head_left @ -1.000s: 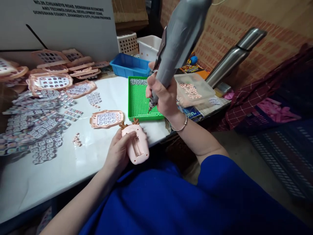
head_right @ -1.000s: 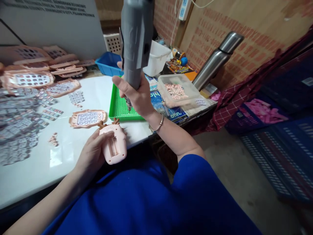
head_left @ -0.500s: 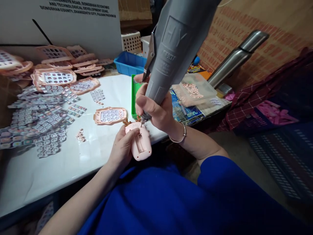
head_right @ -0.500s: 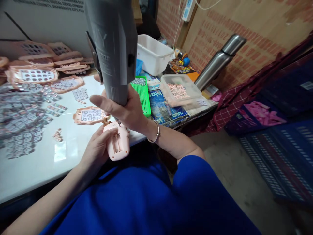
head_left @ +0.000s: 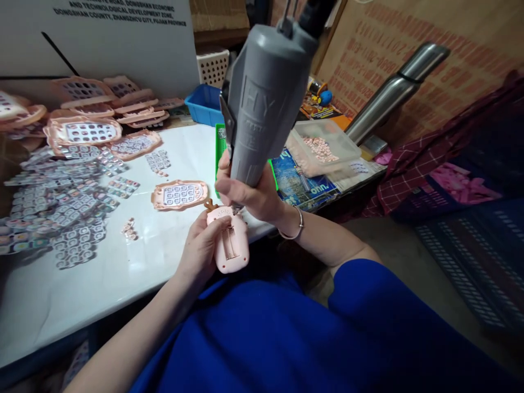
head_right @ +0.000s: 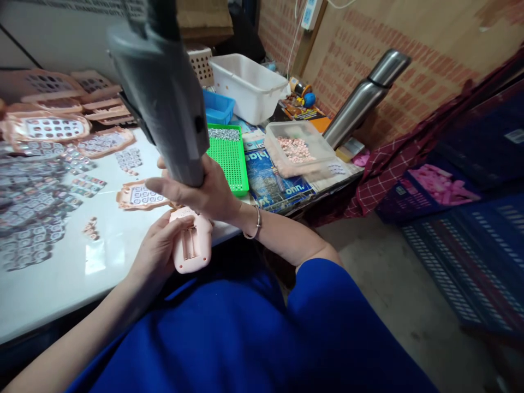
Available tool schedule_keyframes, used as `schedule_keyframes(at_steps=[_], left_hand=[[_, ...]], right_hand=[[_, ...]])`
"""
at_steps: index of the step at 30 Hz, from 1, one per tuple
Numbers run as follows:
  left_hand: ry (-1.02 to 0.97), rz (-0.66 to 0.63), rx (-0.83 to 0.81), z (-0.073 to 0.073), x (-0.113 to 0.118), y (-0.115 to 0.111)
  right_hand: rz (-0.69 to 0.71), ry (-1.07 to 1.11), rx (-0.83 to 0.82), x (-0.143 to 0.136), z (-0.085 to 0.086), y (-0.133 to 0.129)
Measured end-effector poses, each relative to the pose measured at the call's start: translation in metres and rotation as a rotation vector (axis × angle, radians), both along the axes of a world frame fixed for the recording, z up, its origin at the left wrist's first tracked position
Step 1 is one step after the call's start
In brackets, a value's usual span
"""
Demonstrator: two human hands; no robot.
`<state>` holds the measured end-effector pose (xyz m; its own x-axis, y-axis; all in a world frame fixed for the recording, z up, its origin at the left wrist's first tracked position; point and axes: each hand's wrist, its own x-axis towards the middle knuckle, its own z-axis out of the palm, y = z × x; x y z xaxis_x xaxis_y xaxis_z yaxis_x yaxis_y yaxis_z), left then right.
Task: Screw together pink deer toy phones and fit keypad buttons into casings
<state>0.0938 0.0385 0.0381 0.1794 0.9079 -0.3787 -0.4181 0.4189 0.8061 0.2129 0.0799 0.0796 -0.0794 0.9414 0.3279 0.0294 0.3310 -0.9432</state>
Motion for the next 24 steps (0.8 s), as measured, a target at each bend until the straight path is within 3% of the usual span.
schedule_keyframes(at_steps=[3, 7, 10, 15, 19, 24], left_hand=[[-0.004, 0.0, -0.016, 0.003, 0.001, 0.0], [0.021, -0.021, -0.057, 0.005, 0.0, 0.002], [0.016, -0.048, -0.059, 0.005, -0.001, 0.003], [-0.01, -0.058, -0.057, 0.004, -0.002, 0.005], [-0.021, -0.052, -0.052, 0.002, -0.002, 0.005], [-0.037, -0.027, -0.049, 0.001, -0.002, 0.006]], right_hand=[[0.08, 0.133, 0.095, 0.011, 0.008, 0.007], [-0.173, 0.132, 0.21, 0.03, 0.013, 0.024], [-0.305, 0.067, 0.161, 0.043, 0.001, 0.037], [-0.326, 0.069, 0.127, 0.048, -0.02, 0.047], [-0.335, 0.002, 0.059, 0.045, -0.024, 0.048], [-0.374, 0.062, 0.093, 0.044, -0.025, 0.049]])
